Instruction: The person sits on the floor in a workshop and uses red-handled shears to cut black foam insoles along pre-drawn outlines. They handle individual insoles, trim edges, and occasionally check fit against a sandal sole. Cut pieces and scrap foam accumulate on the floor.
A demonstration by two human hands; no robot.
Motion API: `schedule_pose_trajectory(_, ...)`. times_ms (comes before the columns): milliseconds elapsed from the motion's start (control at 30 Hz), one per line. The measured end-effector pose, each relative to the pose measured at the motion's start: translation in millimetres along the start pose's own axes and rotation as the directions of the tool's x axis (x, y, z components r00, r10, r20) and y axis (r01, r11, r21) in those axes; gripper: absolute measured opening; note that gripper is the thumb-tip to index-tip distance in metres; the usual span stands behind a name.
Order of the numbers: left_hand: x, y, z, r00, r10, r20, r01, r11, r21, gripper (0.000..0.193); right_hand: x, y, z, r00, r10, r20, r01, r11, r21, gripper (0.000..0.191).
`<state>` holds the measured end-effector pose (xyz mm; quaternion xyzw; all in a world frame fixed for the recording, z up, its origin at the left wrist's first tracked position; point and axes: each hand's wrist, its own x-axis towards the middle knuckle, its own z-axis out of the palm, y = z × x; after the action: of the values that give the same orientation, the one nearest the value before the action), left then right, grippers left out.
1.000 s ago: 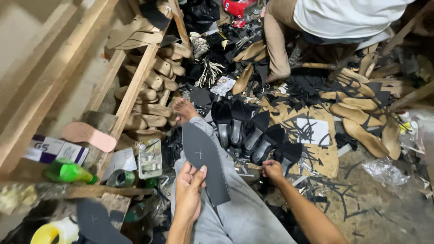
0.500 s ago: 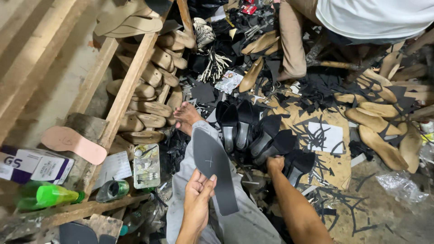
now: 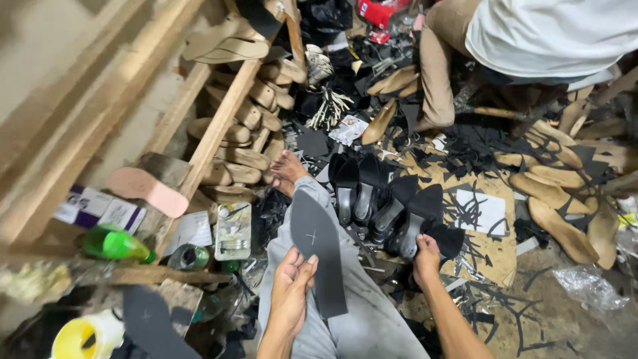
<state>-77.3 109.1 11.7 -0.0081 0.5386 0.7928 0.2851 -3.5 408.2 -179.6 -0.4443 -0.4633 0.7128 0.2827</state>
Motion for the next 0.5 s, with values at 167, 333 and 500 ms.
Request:
schedule_pose_trajectory(167,-47,9,15,0.994,0.104,0.022,-0.105,0.995,0.003,0.041,-93,-65,-9,0.889,0.135,0.437,-0.271,0.925,0.265,0.03)
schedule_pose_trajectory(333,-87,8,17,0.911,0.411,-0.032,-0.404,0.905,0.135,0.068,-186,-126,9,0.718,-0.065,0.693,-0.186,0.942,0.281,0.046)
schedule_pose_trajectory(500,-109,4,5,0.958,0.239,-0.159,-0.238,0.971,0.029,0.048,-280,-143,36,0.54,-0.387,0.748,0.647,0.759,-0.074,0.049)
